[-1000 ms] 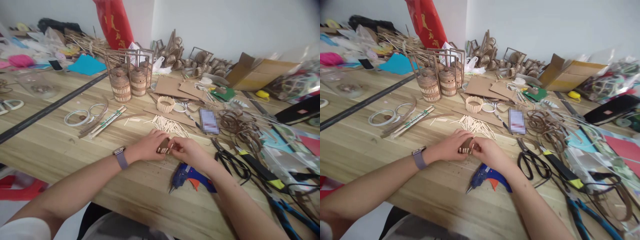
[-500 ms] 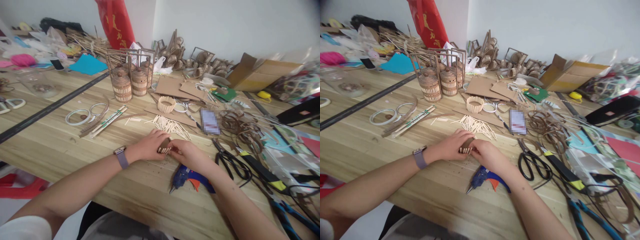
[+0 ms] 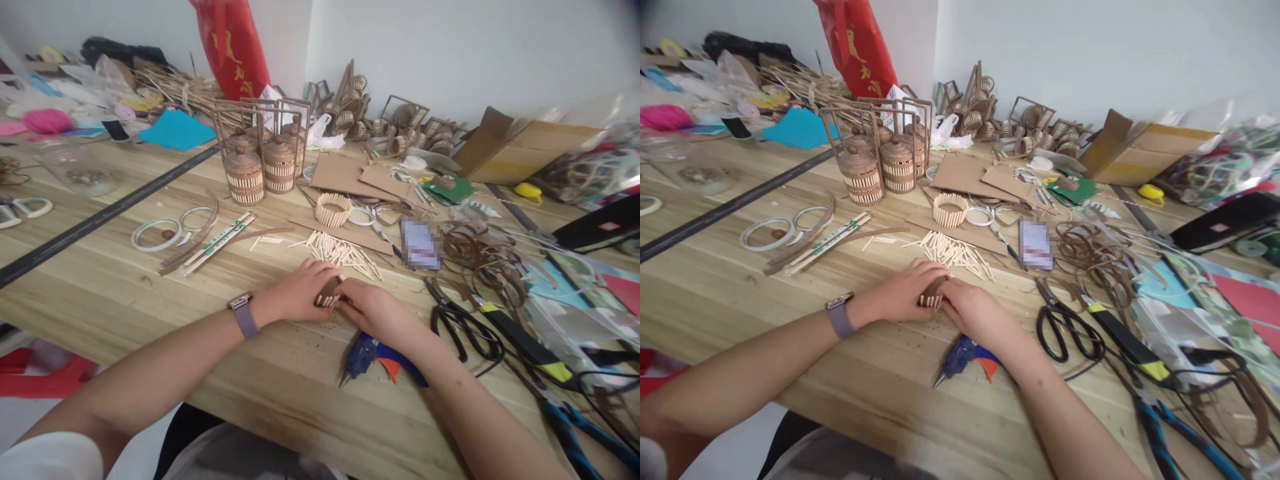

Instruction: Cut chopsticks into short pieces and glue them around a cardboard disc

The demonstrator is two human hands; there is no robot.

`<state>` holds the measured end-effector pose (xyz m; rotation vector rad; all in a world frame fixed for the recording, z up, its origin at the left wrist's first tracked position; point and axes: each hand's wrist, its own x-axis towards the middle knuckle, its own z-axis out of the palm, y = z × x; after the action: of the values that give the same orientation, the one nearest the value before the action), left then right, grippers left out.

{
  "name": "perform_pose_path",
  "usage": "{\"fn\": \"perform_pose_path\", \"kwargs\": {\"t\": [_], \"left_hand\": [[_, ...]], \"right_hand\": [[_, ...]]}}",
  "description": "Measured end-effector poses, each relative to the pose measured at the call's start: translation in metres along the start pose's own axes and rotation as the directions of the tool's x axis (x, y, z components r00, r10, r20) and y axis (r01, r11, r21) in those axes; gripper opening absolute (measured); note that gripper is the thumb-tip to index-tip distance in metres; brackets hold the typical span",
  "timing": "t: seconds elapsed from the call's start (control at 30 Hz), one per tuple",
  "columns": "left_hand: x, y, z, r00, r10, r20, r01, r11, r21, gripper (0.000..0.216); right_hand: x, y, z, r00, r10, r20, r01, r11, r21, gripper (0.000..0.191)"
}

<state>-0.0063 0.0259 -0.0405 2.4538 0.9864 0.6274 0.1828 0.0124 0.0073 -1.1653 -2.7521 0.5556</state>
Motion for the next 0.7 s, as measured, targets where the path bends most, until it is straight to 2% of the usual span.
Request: {"fn": "perform_pose_path", "kwargs": {"t": [0.47,0.7], "left_hand": [[0.0008,0.0015,-0.0007,1.000,-0.001,0.003,0.001,1.000,0.015,0.064],[0.0001,0.0025,-0.0016,1.000,0.004,-0.007,-0.004,1.000,0.014,0.064]], "right_hand": [[-0.0012,0.0002,-0.0021,1.000,-0.015,0.017,0.018,0.983,-0.184,0.011],[-0.0002,-0.0010,-0.0028,0.999,-0.014,0.033,0.019,0.982,-0.188,0.011]]}}
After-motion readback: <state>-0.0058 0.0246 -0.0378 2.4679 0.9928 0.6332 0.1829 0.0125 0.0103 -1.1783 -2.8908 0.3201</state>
